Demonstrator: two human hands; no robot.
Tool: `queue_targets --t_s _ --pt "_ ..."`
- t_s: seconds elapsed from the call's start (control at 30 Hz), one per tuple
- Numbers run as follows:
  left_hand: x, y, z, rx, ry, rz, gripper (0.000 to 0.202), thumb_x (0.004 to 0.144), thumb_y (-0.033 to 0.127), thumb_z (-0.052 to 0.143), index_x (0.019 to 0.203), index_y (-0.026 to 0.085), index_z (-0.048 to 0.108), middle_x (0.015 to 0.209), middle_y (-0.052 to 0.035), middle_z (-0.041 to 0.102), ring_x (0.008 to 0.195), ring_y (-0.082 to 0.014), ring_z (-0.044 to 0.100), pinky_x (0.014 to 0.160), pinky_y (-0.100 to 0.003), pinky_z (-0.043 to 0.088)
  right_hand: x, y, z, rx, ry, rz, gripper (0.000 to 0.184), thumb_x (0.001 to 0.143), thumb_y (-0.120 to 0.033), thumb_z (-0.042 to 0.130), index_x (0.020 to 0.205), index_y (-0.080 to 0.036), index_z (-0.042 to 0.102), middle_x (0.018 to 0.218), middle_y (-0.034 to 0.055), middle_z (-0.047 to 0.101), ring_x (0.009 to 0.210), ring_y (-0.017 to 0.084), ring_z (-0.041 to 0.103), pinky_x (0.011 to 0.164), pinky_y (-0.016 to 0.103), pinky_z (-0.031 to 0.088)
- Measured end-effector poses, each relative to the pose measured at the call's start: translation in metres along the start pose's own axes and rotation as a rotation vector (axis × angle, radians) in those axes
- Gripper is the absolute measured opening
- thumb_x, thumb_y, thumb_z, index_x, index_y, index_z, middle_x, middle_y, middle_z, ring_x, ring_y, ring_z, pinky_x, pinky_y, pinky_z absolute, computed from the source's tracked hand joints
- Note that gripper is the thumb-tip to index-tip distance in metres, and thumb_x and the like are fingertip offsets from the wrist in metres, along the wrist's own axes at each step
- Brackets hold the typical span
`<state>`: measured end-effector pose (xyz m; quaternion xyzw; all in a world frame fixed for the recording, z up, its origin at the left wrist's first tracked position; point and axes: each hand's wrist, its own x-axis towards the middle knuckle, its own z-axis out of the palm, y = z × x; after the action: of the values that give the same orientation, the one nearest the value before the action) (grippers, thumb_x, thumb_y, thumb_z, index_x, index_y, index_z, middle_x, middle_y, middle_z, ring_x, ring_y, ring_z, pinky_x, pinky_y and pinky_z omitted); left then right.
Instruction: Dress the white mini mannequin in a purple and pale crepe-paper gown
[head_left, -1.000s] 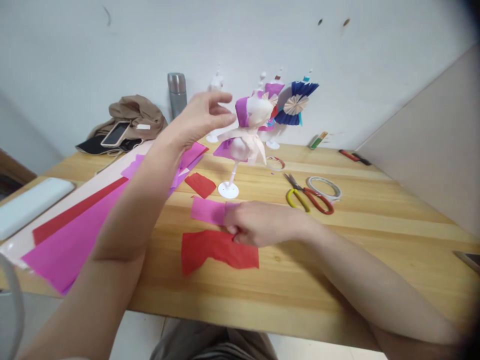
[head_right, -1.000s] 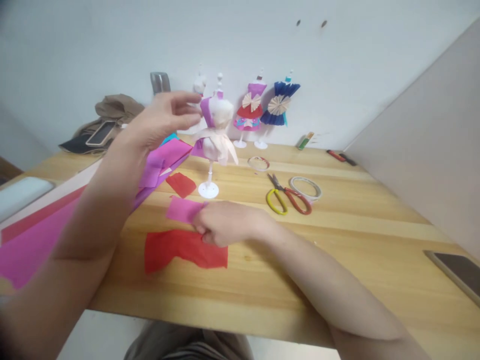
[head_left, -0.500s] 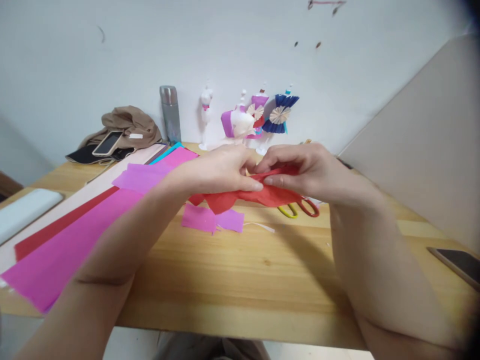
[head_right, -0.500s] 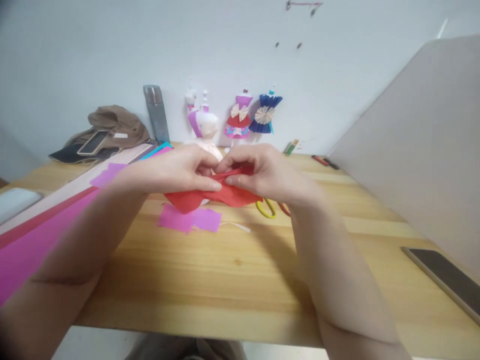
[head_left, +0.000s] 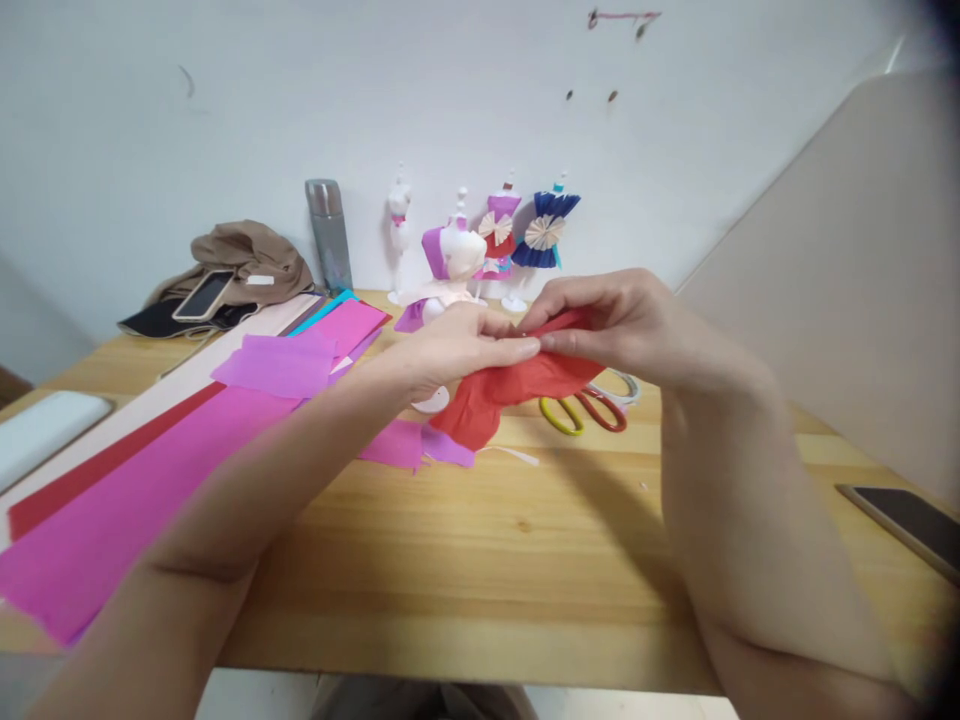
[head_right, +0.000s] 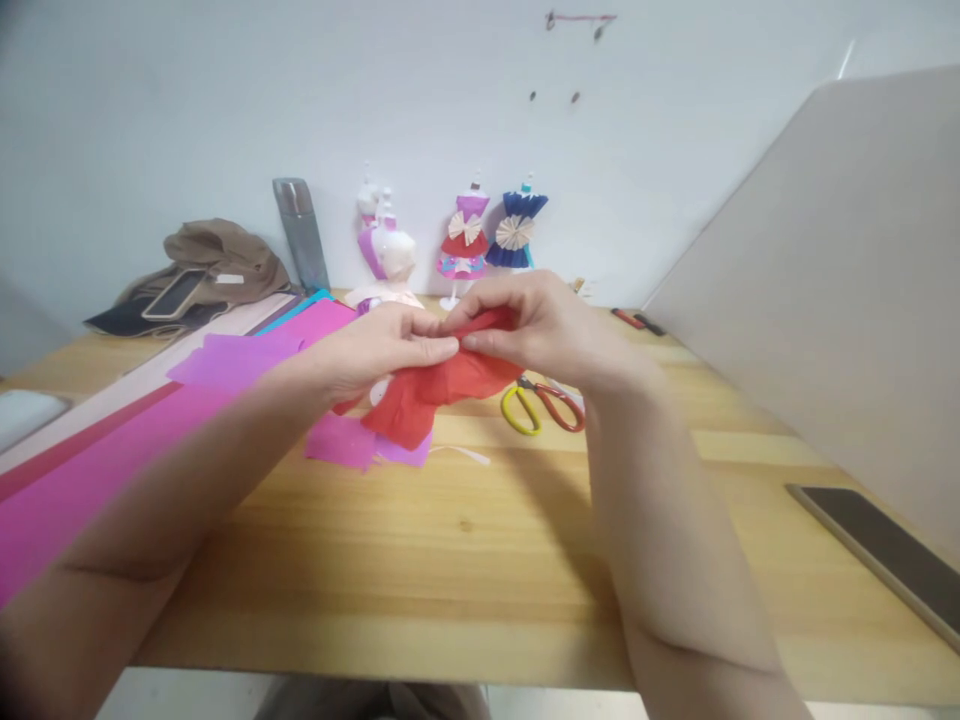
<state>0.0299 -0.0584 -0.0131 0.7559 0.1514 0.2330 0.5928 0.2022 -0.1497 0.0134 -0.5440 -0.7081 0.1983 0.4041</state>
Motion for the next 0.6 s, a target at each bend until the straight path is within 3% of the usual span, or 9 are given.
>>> queue_targets --t_s 0.17,0.3,0.4,0.5,0.6 --pt "0.002 0.003 -0.007 -0.155 -0.013 -0.109 0.011 0.076 0.011 0.068 0.070 0.015 0.060 0.065 0.0022 0.063 0.058 -0.0091 0.059 0.059 -0.023 0.045 -0.001 0.005 -0.001 0.040 0.174 -0.006 0.032 0.068 -0.032 0.077 0.100 -0.027 0.072 0.088 0.0037 0.072 0.081 0.022 0.064 0.070 0.035 0.051" --pt "-0.001 0.010 -0.007 -0.127 -0.050 -0.074 0.012 0.078 0.013 0.067 0.070 0.015 0.058 0.065 0.0023 0.063 0.061 -0.0099 0.060 0.061 -0.023 0.045 -0.001 -0.002 0.004 0.049 0.173 -0.008 0.040 0.067 -0.032 0.078 0.107 -0.028 0.071 0.080 0.0018 0.070 0.076 0.022 0.065 0.067 0.035 0.052" --pt "-0.003 0.010 -0.006 -0.068 0.038 -0.028 0.013 0.081 0.015 0.064 0.072 0.016 0.054 0.063 0.0022 0.061 0.060 -0.0121 0.061 0.059 -0.025 0.044 0.001 -0.008 0.011 0.147 0.269 -0.014 0.045 0.069 -0.035 0.077 0.113 -0.029 0.068 0.082 0.0016 0.070 0.076 0.021 0.066 0.066 0.034 0.053" --pt "-0.002 0.007 -0.006 -0.048 0.141 0.081 0.014 0.084 0.024 0.063 0.078 0.017 0.052 0.064 0.0016 0.062 0.063 -0.0154 0.064 0.059 -0.027 0.045 0.004 -0.003 0.015 0.286 0.298 0.010 0.038 0.076 -0.047 0.070 0.109 -0.029 0.067 0.086 0.0026 0.071 0.078 0.022 0.068 0.067 0.036 0.055" --pt "0.000 0.005 -0.006 -0.034 0.199 0.105 0.017 0.083 0.027 0.064 0.079 0.017 0.051 0.064 0.0018 0.061 0.064 -0.0158 0.064 0.061 -0.027 0.046 0.008 0.009 0.018 0.312 0.275 0.037 0.028 0.074 -0.045 0.073 0.094 -0.025 0.069 0.089 0.0035 0.073 0.085 0.025 0.069 0.076 0.040 0.057"
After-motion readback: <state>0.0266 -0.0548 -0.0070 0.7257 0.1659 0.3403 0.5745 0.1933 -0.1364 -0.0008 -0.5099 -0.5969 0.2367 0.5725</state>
